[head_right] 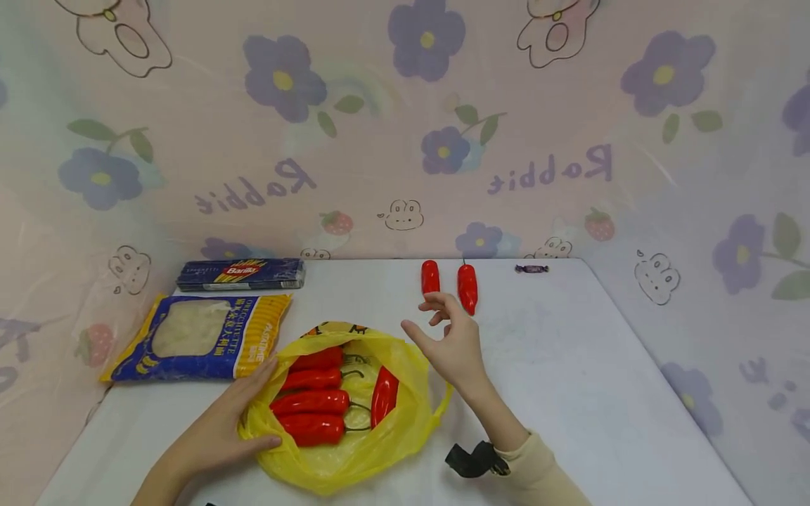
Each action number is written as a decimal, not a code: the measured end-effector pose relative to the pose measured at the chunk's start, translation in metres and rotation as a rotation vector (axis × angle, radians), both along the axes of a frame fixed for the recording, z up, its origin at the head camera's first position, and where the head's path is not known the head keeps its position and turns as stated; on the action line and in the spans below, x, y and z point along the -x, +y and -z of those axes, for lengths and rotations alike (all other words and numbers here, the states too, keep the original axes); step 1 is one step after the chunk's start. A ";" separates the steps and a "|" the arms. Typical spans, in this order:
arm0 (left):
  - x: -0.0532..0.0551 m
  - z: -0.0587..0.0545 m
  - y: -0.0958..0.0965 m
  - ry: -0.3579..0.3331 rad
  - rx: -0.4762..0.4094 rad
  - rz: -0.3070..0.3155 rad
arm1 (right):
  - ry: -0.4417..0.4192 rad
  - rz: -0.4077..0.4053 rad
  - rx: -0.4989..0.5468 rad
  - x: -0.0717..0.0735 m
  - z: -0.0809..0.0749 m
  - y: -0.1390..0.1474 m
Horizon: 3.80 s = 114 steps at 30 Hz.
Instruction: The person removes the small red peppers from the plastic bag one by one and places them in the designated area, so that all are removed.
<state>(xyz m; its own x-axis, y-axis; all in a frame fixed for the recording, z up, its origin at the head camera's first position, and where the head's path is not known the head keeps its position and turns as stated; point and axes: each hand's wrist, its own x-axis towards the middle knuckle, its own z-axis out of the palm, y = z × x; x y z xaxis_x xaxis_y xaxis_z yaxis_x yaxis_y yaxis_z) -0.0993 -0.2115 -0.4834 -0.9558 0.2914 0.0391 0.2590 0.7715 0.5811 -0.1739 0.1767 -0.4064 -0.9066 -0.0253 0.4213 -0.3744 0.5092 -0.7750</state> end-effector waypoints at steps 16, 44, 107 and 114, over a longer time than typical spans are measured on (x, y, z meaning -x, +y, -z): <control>0.000 0.000 -0.004 0.041 -0.005 0.020 | -0.159 -0.443 -0.079 -0.051 0.017 -0.036; 0.000 0.000 0.000 0.017 -0.008 0.002 | -0.323 -0.214 -0.283 -0.052 0.064 -0.030; -0.001 -0.001 0.001 0.006 -0.005 0.009 | -0.294 -0.231 -0.128 -0.051 0.082 -0.038; -0.001 -0.001 0.001 0.012 -0.003 0.007 | -0.297 -0.203 -0.139 -0.051 0.078 -0.038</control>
